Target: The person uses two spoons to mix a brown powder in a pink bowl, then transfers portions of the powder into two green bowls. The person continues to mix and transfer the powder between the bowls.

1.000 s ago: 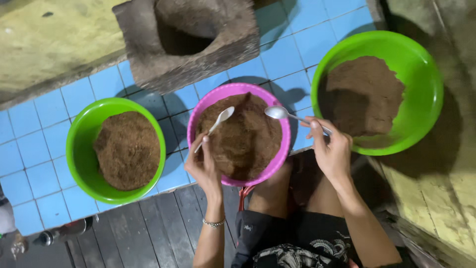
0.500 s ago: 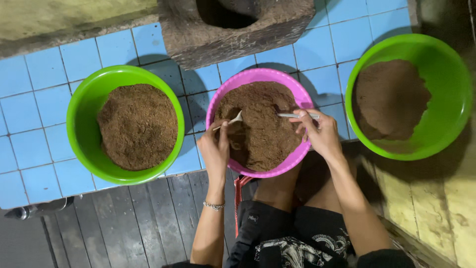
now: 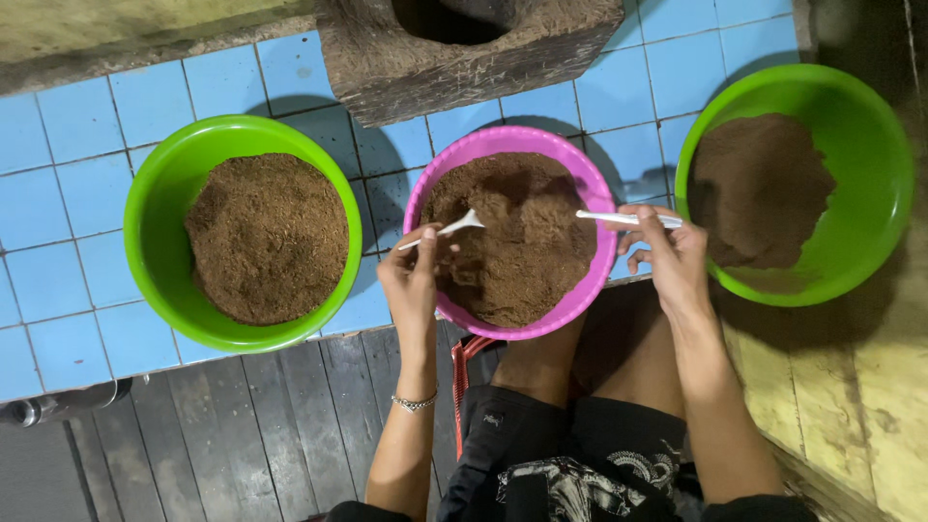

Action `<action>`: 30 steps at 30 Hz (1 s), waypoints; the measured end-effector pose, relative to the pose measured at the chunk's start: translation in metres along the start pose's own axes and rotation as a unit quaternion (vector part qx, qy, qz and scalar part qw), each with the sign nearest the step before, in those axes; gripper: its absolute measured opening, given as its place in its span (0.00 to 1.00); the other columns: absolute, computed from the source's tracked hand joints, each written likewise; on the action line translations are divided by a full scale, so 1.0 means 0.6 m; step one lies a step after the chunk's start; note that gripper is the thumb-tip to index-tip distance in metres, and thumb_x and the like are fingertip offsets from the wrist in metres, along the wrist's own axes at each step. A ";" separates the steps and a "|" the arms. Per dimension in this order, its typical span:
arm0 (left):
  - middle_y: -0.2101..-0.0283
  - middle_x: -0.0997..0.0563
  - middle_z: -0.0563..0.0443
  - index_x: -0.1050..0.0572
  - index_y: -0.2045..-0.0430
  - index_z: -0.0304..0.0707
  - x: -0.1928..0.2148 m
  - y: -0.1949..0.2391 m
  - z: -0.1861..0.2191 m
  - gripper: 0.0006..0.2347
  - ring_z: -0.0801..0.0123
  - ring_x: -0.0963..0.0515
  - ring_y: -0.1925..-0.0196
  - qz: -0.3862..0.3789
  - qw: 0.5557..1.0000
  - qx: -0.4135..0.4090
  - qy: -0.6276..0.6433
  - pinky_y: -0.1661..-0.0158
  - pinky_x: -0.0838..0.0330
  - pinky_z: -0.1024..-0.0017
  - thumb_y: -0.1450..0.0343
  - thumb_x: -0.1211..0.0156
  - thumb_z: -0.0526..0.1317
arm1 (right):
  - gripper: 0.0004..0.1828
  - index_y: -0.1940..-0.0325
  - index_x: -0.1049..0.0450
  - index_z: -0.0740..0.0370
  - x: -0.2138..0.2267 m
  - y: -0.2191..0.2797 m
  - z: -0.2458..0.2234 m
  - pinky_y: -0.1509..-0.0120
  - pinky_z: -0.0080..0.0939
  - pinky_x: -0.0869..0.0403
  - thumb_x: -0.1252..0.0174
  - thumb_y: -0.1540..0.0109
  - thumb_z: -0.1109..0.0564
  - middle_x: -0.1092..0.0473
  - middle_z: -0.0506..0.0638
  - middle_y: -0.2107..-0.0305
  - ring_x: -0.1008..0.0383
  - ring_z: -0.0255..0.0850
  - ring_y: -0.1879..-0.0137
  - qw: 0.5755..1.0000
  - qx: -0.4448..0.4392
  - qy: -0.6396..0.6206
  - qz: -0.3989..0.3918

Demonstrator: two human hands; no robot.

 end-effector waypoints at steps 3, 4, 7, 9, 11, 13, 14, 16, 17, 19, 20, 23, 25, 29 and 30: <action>0.64 0.15 0.33 0.18 0.62 0.30 0.000 0.008 0.012 0.08 0.58 0.15 0.70 0.011 1.000 -0.005 0.007 0.71 0.17 0.69 0.24 0.44 0.35 | 0.14 0.47 0.24 0.68 0.006 0.003 -0.010 0.78 0.29 0.29 0.51 0.25 0.55 0.24 0.65 0.61 0.27 0.37 0.71 1.000 0.007 0.002 0.002; 0.64 0.15 0.33 0.18 0.62 0.30 0.000 0.010 0.012 0.08 0.58 0.15 0.70 0.011 1.000 -0.005 0.006 0.71 0.17 0.69 0.24 0.44 0.35 | 0.14 0.47 0.24 0.68 0.007 0.004 -0.013 0.78 0.29 0.29 0.51 0.25 0.55 0.24 0.65 0.61 0.27 0.37 0.71 1.000 0.007 0.001 0.002; 0.65 0.15 0.35 0.18 0.63 0.28 0.002 0.017 0.009 0.07 0.62 0.15 0.69 0.007 1.000 0.003 0.025 0.71 0.18 0.72 0.25 0.42 0.35 | 0.15 0.47 0.25 0.68 0.010 0.012 -0.021 0.78 0.30 0.30 0.52 0.25 0.54 0.24 0.66 0.61 0.27 0.38 0.71 1.000 0.010 -0.001 0.007; 0.64 0.15 0.35 0.18 0.62 0.29 0.007 0.016 0.010 0.08 0.62 0.16 0.70 0.007 1.000 -0.006 0.019 0.70 0.17 0.69 0.25 0.43 0.35 | 0.14 0.49 0.25 0.69 0.009 0.016 -0.023 0.78 0.30 0.30 0.50 0.26 0.54 0.24 0.66 0.62 0.27 0.38 0.72 1.000 0.011 -0.007 0.003; 0.64 0.15 0.35 0.18 0.62 0.28 0.004 0.022 0.015 0.08 0.62 0.15 0.69 0.006 1.000 -0.005 0.018 0.70 0.17 0.70 0.25 0.43 0.35 | 0.14 0.49 0.25 0.69 0.012 0.017 -0.019 0.78 0.30 0.30 0.50 0.26 0.54 0.24 0.66 0.62 0.27 0.38 0.72 1.000 0.013 -0.006 0.001; 0.64 0.15 0.34 0.18 0.62 0.28 0.002 0.029 0.019 0.08 0.62 0.15 0.69 0.005 1.000 -0.005 0.015 0.70 0.18 0.71 0.25 0.42 0.35 | 0.14 0.48 0.25 0.69 0.012 0.019 -0.019 0.78 0.31 0.30 0.50 0.26 0.54 0.24 0.67 0.62 0.27 0.39 0.72 1.000 0.014 -0.005 -0.002; 0.64 0.15 0.35 0.18 0.62 0.28 0.000 0.032 0.020 0.08 0.62 0.15 0.69 0.008 1.000 0.003 0.027 0.71 0.18 0.72 0.25 0.41 0.35 | 0.14 0.48 0.25 0.69 0.011 0.021 -0.022 0.78 0.30 0.30 0.50 0.25 0.54 0.24 0.67 0.63 0.27 0.38 0.72 1.000 0.013 -0.008 -0.003; 0.64 0.15 0.35 0.18 0.62 0.28 -0.003 0.038 0.022 0.08 0.62 0.15 0.70 0.010 0.999 0.010 0.039 0.72 0.19 0.73 0.26 0.41 0.36 | 0.14 0.48 0.25 0.70 0.014 0.025 -0.027 0.78 0.30 0.30 0.50 0.25 0.55 0.24 0.68 0.63 0.27 0.38 0.72 1.000 0.012 -0.012 -0.003; 0.64 0.15 0.33 0.18 0.62 0.28 -0.004 0.041 0.024 0.08 0.60 0.15 0.70 0.014 0.999 0.012 0.041 0.73 0.19 0.72 0.26 0.41 0.35 | 0.14 0.48 0.25 0.70 0.017 0.027 -0.031 0.78 0.31 0.30 0.50 0.26 0.55 0.24 0.68 0.63 0.27 0.39 0.72 1.000 0.015 -0.011 0.001; 0.64 0.15 0.32 0.18 0.63 0.27 -0.006 0.046 0.028 0.07 0.59 0.15 0.70 0.015 0.999 0.013 0.041 0.73 0.19 0.72 0.26 0.40 0.35 | 0.14 0.49 0.25 0.69 0.026 0.031 -0.034 0.78 0.32 0.29 0.50 0.26 0.55 0.24 0.68 0.63 0.26 0.39 0.72 1.000 0.018 -0.013 0.008; 0.64 0.15 0.33 0.19 0.63 0.27 -0.005 0.048 0.032 0.07 0.60 0.15 0.70 0.021 0.999 0.010 0.046 0.72 0.19 0.70 0.26 0.40 0.35 | 0.15 0.49 0.25 0.69 0.031 0.032 -0.033 0.78 0.31 0.30 0.50 0.26 0.54 0.24 0.68 0.63 0.26 0.39 0.72 1.000 0.015 -0.020 0.004; 0.64 0.15 0.34 0.19 0.63 0.27 -0.021 0.059 0.043 0.08 0.60 0.15 0.70 0.022 0.998 0.012 0.057 0.71 0.18 0.69 0.26 0.40 0.36 | 0.15 0.49 0.26 0.70 0.052 0.037 -0.036 0.79 0.30 0.30 0.50 0.26 0.53 0.24 0.68 0.63 0.26 0.39 0.72 0.999 0.013 -0.039 0.011; 0.64 0.15 0.33 0.19 0.63 0.27 -0.044 0.068 0.050 0.08 0.60 0.15 0.70 0.014 0.998 0.020 0.063 0.71 0.18 0.69 0.26 0.40 0.36 | 0.16 0.49 0.26 0.70 0.074 0.040 -0.040 0.79 0.30 0.30 0.50 0.26 0.53 0.24 0.68 0.63 0.26 0.38 0.73 0.998 0.012 -0.049 0.024; 0.64 0.15 0.36 0.19 0.64 0.29 -0.106 0.083 0.053 0.08 0.60 0.14 0.70 -0.001 0.997 0.027 0.070 0.72 0.18 0.71 0.26 0.40 0.37 | 0.17 0.47 0.27 0.69 0.137 0.045 -0.045 0.79 0.29 0.30 0.50 0.26 0.51 0.24 0.68 0.62 0.25 0.38 0.71 0.996 0.025 -0.065 0.057; 0.64 0.15 0.35 0.19 0.64 0.29 -0.126 0.085 0.050 0.07 0.58 0.14 0.70 -0.015 0.996 0.026 0.082 0.72 0.18 0.70 0.26 0.40 0.37 | 0.18 0.46 0.28 0.69 0.157 0.046 -0.044 0.79 0.29 0.29 0.50 0.26 0.50 0.24 0.67 0.61 0.25 0.37 0.71 0.995 0.029 -0.066 0.067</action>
Point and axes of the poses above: each hand's wrist, its own y-axis away from the middle knuckle, its own x-axis out of the back of the hand, z = x × y, the point moved 9 cm from there along -y, towards the middle knuckle
